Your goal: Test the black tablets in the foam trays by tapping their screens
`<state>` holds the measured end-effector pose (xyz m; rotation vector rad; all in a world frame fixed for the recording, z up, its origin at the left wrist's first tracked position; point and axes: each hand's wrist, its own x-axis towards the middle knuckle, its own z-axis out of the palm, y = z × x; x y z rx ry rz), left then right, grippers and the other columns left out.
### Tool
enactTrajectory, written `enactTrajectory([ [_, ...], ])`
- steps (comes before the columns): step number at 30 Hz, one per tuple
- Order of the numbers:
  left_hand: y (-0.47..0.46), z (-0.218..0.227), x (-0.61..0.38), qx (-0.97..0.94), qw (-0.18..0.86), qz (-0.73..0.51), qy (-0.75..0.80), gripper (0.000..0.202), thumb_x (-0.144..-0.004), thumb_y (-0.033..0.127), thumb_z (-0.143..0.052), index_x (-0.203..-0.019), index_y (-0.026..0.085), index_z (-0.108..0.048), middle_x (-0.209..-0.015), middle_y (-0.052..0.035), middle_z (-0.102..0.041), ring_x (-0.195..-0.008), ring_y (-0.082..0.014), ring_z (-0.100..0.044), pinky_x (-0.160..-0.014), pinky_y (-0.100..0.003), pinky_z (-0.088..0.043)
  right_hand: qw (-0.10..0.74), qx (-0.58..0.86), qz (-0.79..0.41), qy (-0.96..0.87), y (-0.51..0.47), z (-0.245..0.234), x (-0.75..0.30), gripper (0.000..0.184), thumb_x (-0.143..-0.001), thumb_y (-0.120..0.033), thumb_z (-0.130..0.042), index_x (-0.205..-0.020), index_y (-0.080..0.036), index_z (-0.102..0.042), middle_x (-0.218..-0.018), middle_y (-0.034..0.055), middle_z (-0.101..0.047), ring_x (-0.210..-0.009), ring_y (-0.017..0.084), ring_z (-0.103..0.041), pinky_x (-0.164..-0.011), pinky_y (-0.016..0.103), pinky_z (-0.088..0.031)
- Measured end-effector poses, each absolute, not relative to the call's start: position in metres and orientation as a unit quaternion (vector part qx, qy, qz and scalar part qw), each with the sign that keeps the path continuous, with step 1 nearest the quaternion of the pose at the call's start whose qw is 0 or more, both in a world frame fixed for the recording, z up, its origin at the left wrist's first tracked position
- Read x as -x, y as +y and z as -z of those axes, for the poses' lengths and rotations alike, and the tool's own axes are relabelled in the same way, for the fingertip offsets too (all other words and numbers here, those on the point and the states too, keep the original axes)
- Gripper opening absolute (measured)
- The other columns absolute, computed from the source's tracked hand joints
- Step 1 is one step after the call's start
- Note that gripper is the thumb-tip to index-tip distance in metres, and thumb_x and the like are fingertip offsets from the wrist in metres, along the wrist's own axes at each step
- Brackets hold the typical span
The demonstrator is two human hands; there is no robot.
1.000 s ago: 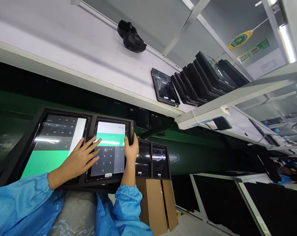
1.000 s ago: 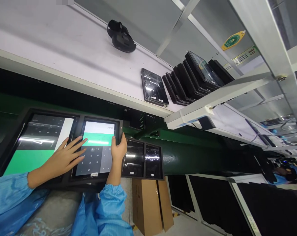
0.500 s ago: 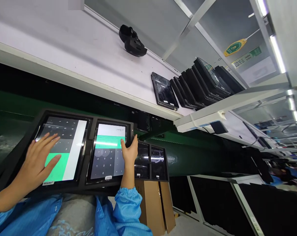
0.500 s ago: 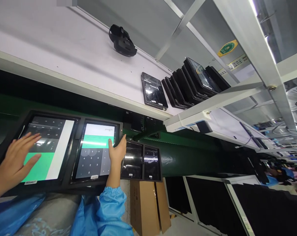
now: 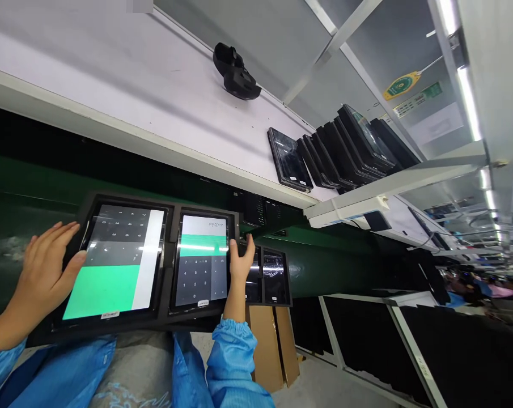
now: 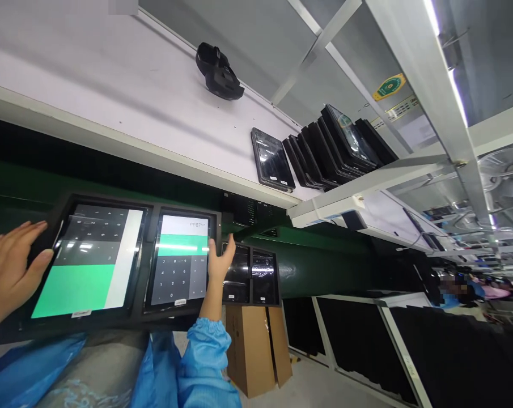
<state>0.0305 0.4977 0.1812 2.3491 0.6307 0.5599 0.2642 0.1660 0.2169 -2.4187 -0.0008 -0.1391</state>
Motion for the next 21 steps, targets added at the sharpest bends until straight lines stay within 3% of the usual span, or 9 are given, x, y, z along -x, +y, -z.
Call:
enactTrajectory([
  [2,0.506,-0.178,-0.036,-0.901,0.316,-0.203,0.217,0.055,-0.098,0.048,-0.029,-0.153,0.042,-0.027,-0.16,0.0096,-0.031,-0.148,-0.0374,-0.026,-0.125,-0.063,-0.014,0.369,0.921,0.12,0.027,0.164,-0.22,-0.251,0.064,-0.097,-0.05,-0.038,-0.145,-0.008,-0.041,-0.148,0.0213,-0.049,-0.138,0.025,-0.047,-0.112,0.034,-0.039],
  [5,0.521,-0.176,-0.044,-0.915,0.317,-0.177,0.175,0.052,-0.1,0.048,-0.033,-0.15,0.033,-0.037,-0.16,0.0018,-0.031,-0.149,-0.0391,-0.021,-0.123,-0.064,-0.015,0.358,0.913,0.193,0.015,0.171,-0.223,-0.211,0.05,-0.098,-0.046,-0.04,-0.134,-0.013,-0.051,-0.139,0.0191,-0.056,-0.134,0.025,-0.052,-0.112,0.038,-0.041],
  [9,0.533,-0.172,-0.049,-0.928,0.32,-0.154,0.11,0.045,-0.1,0.042,-0.043,-0.141,0.025,-0.05,-0.153,-0.0098,-0.041,-0.149,-0.0364,-0.025,-0.122,-0.066,-0.022,0.356,0.918,0.168,-0.054,0.212,-0.216,-0.121,0.032,-0.099,-0.037,-0.044,-0.12,-0.02,-0.062,-0.133,0.0155,-0.06,-0.131,0.026,-0.053,-0.111,0.047,-0.043],
  [12,0.538,-0.165,-0.048,-0.929,0.329,-0.161,0.049,0.038,-0.099,0.032,-0.043,-0.135,0.028,-0.055,-0.147,-0.0093,-0.05,-0.148,-0.0307,-0.031,-0.122,-0.06,-0.026,0.361,0.921,0.092,-0.111,0.259,-0.202,-0.048,0.029,-0.098,-0.029,-0.046,-0.121,-0.023,-0.064,-0.136,0.0142,-0.059,-0.138,0.029,-0.046,-0.111,0.055,-0.041],
  [16,0.546,-0.156,-0.05,-0.923,0.349,-0.159,-0.024,0.04,-0.098,0.023,-0.039,-0.133,0.028,-0.056,-0.142,-0.0073,-0.056,-0.144,-0.0267,-0.039,-0.12,-0.055,-0.03,0.349,0.925,0.04,-0.148,0.312,-0.184,0.013,0.034,-0.095,-0.022,-0.048,-0.124,-0.025,-0.065,-0.146,0.0123,-0.053,-0.147,0.031,-0.034,-0.111,0.056,-0.042],
  [21,0.556,-0.155,-0.054,-0.914,0.365,-0.162,-0.066,0.035,-0.096,0.022,-0.041,-0.122,0.026,-0.063,-0.133,-0.0071,-0.062,-0.135,-0.0261,-0.049,-0.116,-0.051,-0.033,0.294,0.947,0.045,-0.118,0.344,-0.174,0.037,0.036,-0.093,-0.023,-0.052,-0.125,-0.027,-0.068,-0.154,0.0082,-0.047,-0.153,0.035,-0.02,-0.116,0.065,-0.028],
])
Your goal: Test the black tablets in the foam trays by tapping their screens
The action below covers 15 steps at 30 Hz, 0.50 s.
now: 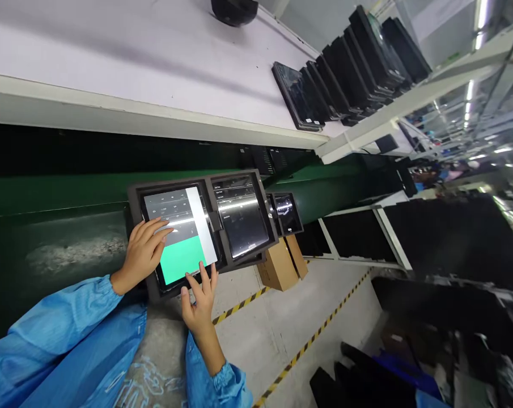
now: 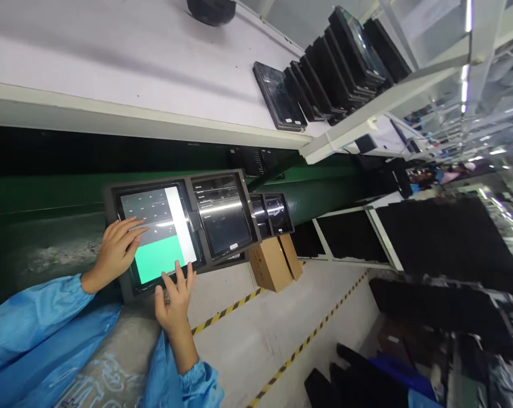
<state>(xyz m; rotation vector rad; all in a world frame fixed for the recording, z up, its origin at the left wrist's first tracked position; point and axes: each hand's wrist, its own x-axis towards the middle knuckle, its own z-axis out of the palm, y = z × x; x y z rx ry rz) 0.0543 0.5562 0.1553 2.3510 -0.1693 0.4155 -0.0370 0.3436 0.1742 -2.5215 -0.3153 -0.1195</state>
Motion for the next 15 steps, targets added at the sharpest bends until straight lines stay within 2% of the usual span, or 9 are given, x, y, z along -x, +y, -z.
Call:
enactTrajectory([
  [4,0.559,-0.158,-0.054,-0.911,0.371,-0.16,-0.085,0.035,-0.096,0.026,-0.041,-0.124,0.026,-0.063,-0.129,-0.008,-0.063,-0.128,-0.0268,-0.052,-0.112,-0.049,-0.036,0.265,0.961,0.052,-0.064,0.361,-0.17,0.041,0.04,-0.092,-0.023,-0.052,-0.131,-0.027,-0.065,-0.157,0.0082,-0.044,-0.153,0.036,-0.019,-0.116,0.067,-0.026],
  [10,0.568,-0.161,-0.059,-0.916,0.355,-0.148,-0.115,0.035,-0.098,0.029,-0.04,-0.126,0.024,-0.06,-0.133,-0.0098,-0.059,-0.127,-0.0281,-0.05,-0.104,-0.046,-0.041,0.271,0.957,0.067,-0.075,0.367,-0.171,0.042,0.033,-0.089,-0.026,-0.059,-0.119,-0.032,-0.071,-0.162,0.0035,-0.034,-0.153,0.038,-0.019,-0.116,0.069,-0.023],
  [15,0.587,-0.167,-0.076,-0.909,0.362,-0.139,-0.156,0.036,-0.098,0.031,-0.042,-0.127,0.023,-0.061,-0.135,-0.0118,-0.055,-0.123,-0.029,-0.051,-0.104,-0.047,-0.044,0.299,0.945,0.122,-0.061,0.365,-0.162,0.041,0.042,-0.092,-0.027,-0.055,-0.134,-0.023,-0.061,-0.159,0.0124,-0.04,-0.153,0.034,-0.022,-0.116,0.064,-0.03],
])
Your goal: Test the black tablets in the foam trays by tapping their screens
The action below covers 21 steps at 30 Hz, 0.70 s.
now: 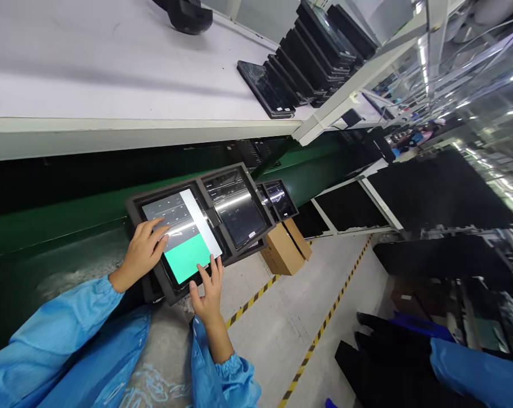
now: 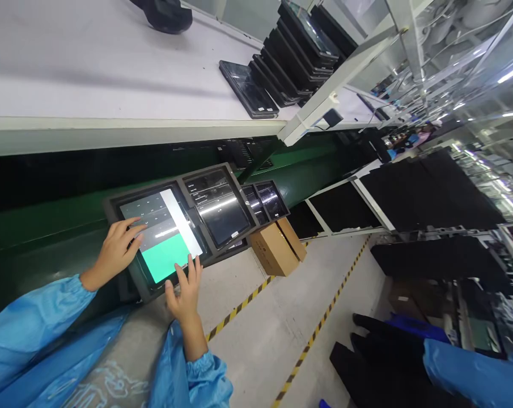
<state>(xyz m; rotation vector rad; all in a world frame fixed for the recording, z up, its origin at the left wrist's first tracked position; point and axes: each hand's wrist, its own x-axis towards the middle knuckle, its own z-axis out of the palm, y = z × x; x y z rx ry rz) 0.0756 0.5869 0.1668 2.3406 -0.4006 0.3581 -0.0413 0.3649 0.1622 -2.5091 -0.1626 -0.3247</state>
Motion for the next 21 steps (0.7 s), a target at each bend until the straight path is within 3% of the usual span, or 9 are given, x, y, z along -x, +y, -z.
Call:
enactTrajectory([
  [4,0.594,-0.174,-0.093,-0.909,0.351,-0.138,-0.179,0.035,-0.099,0.031,-0.04,-0.123,0.023,-0.065,-0.134,-0.0118,-0.055,-0.121,-0.0285,-0.052,-0.102,-0.046,-0.047,0.3,0.944,0.113,-0.079,0.361,-0.156,0.043,0.039,-0.091,-0.03,-0.057,-0.129,-0.026,-0.065,-0.16,0.0104,-0.038,-0.152,0.035,-0.023,-0.117,0.065,-0.025],
  [8,0.589,-0.181,-0.111,-0.921,0.296,-0.125,-0.218,0.038,-0.1,0.035,-0.039,-0.123,0.024,-0.066,-0.142,-0.0113,-0.051,-0.138,-0.031,-0.042,-0.113,-0.053,-0.038,0.297,0.945,0.089,-0.101,0.357,-0.155,0.044,0.035,-0.088,-0.03,-0.06,-0.122,-0.032,-0.069,-0.16,0.0064,-0.039,-0.152,0.037,-0.023,-0.116,0.068,-0.022],
  [14,0.574,-0.185,-0.128,-0.954,0.203,-0.072,-0.209,0.052,-0.101,0.048,-0.035,-0.144,0.024,-0.051,-0.16,-0.0144,-0.03,-0.152,-0.0367,-0.016,-0.118,-0.069,-0.021,0.328,0.931,0.123,-0.102,0.351,-0.156,0.043,0.051,-0.086,-0.03,-0.062,-0.136,-0.027,-0.058,-0.158,0.0116,-0.04,-0.149,0.037,-0.029,-0.115,0.065,-0.029],
  [21,0.566,-0.185,-0.134,-0.974,0.15,-0.05,-0.165,0.059,-0.101,0.054,-0.028,-0.147,0.022,-0.047,-0.165,-0.0117,-0.019,-0.154,-0.0362,-0.009,-0.118,-0.07,-0.02,0.36,0.916,0.13,-0.122,0.34,-0.155,0.042,0.049,-0.09,-0.032,-0.058,-0.138,-0.024,-0.053,-0.156,0.0141,-0.04,-0.149,0.037,-0.029,-0.113,0.064,-0.033],
])
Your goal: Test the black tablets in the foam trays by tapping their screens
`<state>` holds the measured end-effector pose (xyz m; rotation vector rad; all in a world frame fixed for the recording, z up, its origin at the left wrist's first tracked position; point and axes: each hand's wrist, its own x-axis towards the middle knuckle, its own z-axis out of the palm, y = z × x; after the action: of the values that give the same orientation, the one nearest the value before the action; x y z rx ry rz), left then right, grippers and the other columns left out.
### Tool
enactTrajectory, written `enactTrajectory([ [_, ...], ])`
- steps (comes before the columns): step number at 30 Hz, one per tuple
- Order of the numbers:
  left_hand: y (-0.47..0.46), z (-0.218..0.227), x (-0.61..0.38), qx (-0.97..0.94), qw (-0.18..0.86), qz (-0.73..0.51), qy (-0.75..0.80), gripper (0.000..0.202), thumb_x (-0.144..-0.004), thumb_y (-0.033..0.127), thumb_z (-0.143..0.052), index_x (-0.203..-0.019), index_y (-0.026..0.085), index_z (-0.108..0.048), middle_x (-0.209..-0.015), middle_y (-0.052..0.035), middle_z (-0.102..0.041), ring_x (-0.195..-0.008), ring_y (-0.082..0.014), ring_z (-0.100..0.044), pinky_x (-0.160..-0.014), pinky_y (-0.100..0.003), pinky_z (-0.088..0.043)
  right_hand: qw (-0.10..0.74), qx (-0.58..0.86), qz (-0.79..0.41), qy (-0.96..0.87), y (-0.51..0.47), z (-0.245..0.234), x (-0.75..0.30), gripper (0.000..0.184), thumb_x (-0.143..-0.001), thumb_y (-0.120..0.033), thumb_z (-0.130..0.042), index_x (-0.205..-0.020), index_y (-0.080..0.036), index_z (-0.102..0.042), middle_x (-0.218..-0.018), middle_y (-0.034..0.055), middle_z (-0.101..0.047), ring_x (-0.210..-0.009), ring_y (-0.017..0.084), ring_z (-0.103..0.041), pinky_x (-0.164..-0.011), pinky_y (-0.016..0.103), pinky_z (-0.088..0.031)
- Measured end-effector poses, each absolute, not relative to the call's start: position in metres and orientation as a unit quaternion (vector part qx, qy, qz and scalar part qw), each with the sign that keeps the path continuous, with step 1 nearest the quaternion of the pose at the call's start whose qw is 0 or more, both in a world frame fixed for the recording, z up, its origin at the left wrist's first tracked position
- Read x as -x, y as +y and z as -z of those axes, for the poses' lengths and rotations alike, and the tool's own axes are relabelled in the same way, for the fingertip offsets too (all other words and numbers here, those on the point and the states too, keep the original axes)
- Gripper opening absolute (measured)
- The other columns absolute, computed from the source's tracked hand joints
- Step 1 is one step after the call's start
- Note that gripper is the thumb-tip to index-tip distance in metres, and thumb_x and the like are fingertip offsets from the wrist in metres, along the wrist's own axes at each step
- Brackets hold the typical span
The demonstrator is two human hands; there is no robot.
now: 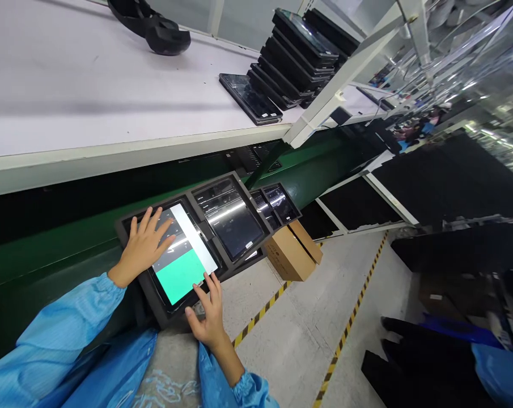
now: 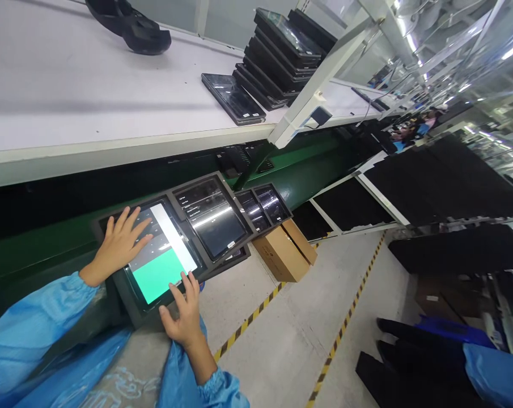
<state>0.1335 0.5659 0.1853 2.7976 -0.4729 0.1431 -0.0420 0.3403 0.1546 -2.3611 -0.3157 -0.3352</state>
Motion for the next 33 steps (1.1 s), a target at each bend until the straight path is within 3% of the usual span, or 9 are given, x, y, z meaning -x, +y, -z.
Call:
enactTrajectory([
  [8,0.565,-0.187,-0.137,-0.977,0.168,-0.056,-0.121,0.064,-0.1,0.055,-0.026,-0.152,0.019,-0.038,-0.165,-0.0142,-0.018,-0.153,-0.0384,-0.011,-0.116,-0.073,-0.02,0.371,0.909,0.133,-0.138,0.334,-0.16,0.04,0.049,-0.093,-0.036,-0.054,-0.139,-0.022,-0.05,-0.151,0.0158,-0.046,-0.146,0.034,-0.035,-0.111,0.06,-0.04],
  [14,0.568,-0.182,-0.135,-0.968,0.221,-0.059,-0.106,0.062,-0.1,0.056,-0.03,-0.152,0.023,-0.038,-0.164,-0.0128,-0.021,-0.153,-0.0369,-0.012,-0.119,-0.07,-0.016,0.371,0.907,0.152,-0.131,0.33,-0.165,0.039,0.038,-0.092,-0.026,-0.054,-0.13,-0.021,-0.058,-0.144,0.0158,-0.053,-0.14,0.032,-0.044,-0.108,0.055,-0.047],
  [19,0.569,-0.185,-0.132,-0.961,0.249,-0.062,-0.1,0.06,-0.1,0.055,-0.032,-0.15,0.024,-0.042,-0.162,-0.013,-0.027,-0.152,-0.0361,-0.015,-0.12,-0.067,-0.017,0.366,0.909,0.163,-0.117,0.333,-0.172,0.037,0.032,-0.092,-0.018,-0.052,-0.122,-0.023,-0.062,-0.123,0.0131,-0.065,-0.13,0.028,-0.055,-0.104,0.052,-0.051],
  [22,0.571,-0.187,-0.13,-0.956,0.268,-0.072,-0.094,0.058,-0.1,0.053,-0.032,-0.148,0.023,-0.045,-0.159,-0.0133,-0.032,-0.152,-0.0351,-0.018,-0.121,-0.064,-0.018,0.362,0.913,0.145,-0.117,0.339,-0.179,0.029,0.036,-0.093,-0.019,-0.051,-0.129,-0.022,-0.057,-0.12,0.0118,-0.068,-0.13,0.028,-0.055,-0.108,0.054,-0.047],
  [28,0.576,-0.184,-0.128,-0.943,0.305,-0.092,-0.093,0.053,-0.1,0.048,-0.035,-0.145,0.023,-0.049,-0.154,-0.0126,-0.041,-0.149,-0.0332,-0.025,-0.121,-0.057,-0.024,0.348,0.926,0.072,-0.125,0.36,-0.187,-0.007,0.05,-0.096,-0.029,-0.049,-0.143,-0.016,-0.041,-0.138,0.014,-0.061,-0.147,0.027,-0.037,-0.122,0.058,-0.025],
  [33,0.579,-0.18,-0.131,-0.937,0.312,-0.114,-0.106,0.05,-0.1,0.046,-0.035,-0.14,0.021,-0.053,-0.149,-0.0125,-0.046,-0.147,-0.031,-0.03,-0.121,-0.051,-0.026,0.321,0.937,0.029,-0.136,0.369,-0.194,-0.038,0.057,-0.097,-0.036,-0.05,-0.147,-0.013,-0.036,-0.145,0.0151,-0.055,-0.153,0.028,-0.024,-0.124,0.06,-0.018],
])
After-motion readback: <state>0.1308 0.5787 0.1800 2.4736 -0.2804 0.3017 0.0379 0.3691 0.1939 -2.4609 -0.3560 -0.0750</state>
